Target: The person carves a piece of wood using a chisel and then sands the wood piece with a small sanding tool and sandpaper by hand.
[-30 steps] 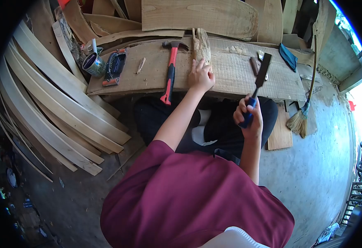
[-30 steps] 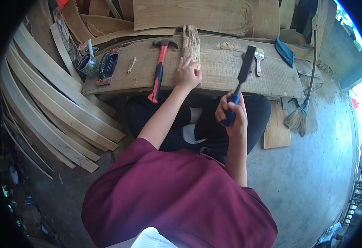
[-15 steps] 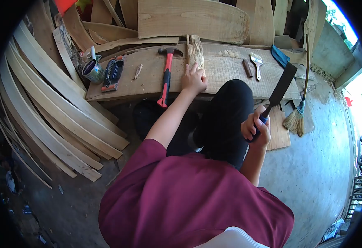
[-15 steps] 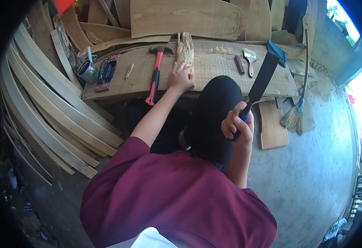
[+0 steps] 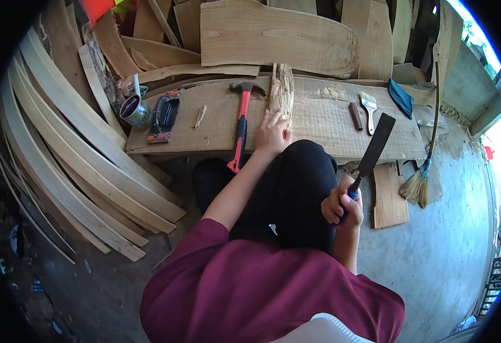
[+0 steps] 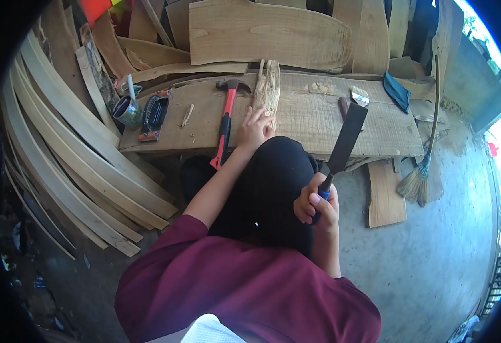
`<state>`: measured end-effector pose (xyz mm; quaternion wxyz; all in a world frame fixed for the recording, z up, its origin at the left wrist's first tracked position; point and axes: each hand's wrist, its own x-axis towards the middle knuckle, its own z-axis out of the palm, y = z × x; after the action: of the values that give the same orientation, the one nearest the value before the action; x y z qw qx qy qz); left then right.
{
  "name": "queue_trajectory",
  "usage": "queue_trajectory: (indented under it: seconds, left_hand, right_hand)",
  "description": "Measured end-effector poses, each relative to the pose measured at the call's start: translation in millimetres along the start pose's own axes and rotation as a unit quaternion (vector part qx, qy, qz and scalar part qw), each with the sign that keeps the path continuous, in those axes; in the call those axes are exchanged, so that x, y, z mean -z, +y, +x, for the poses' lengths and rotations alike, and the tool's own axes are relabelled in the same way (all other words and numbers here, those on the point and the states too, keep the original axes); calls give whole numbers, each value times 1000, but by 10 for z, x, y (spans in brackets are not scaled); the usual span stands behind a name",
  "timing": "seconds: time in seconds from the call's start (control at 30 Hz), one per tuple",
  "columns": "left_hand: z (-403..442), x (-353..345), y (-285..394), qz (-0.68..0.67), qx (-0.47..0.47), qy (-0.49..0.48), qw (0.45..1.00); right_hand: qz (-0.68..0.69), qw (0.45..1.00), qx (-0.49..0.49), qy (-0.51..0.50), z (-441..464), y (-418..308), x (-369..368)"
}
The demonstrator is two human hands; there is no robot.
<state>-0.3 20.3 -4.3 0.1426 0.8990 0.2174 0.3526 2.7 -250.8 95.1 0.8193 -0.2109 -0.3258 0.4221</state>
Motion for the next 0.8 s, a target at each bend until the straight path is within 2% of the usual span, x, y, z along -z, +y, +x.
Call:
queue_trajectory:
  seconds: [0.2, 0.4, 0.5, 0.57, 0.63, 0.7, 0.8]
  left_hand:
    - [-19, 6, 40, -7, 5, 21, 1000]
    - [-32, 28, 76, -16, 13, 32, 999]
    - [-37, 20, 70, -18, 11, 39, 999]
    - [-66, 15, 56, -17, 12, 44, 999]
    - [-56, 31, 45, -17, 3, 46, 999]
    - [-83, 65, 55, -19, 10, 43, 999]
    - [-129, 88, 65, -23, 12, 42, 999]
  right_hand:
    - [14, 999, -38, 36, 17, 16, -69]
    - [94, 994, -42, 29, 3, 69, -89]
    - [57, 997, -35, 30, 43, 106, -75]
    - [-54, 996, -14, 75, 92, 74, -72]
    - [-86, 992, -10, 93, 133, 58, -62]
    - [-222, 954, 9, 199, 210, 37, -119]
    - [-199, 961, -15, 190, 361, 33, -205]
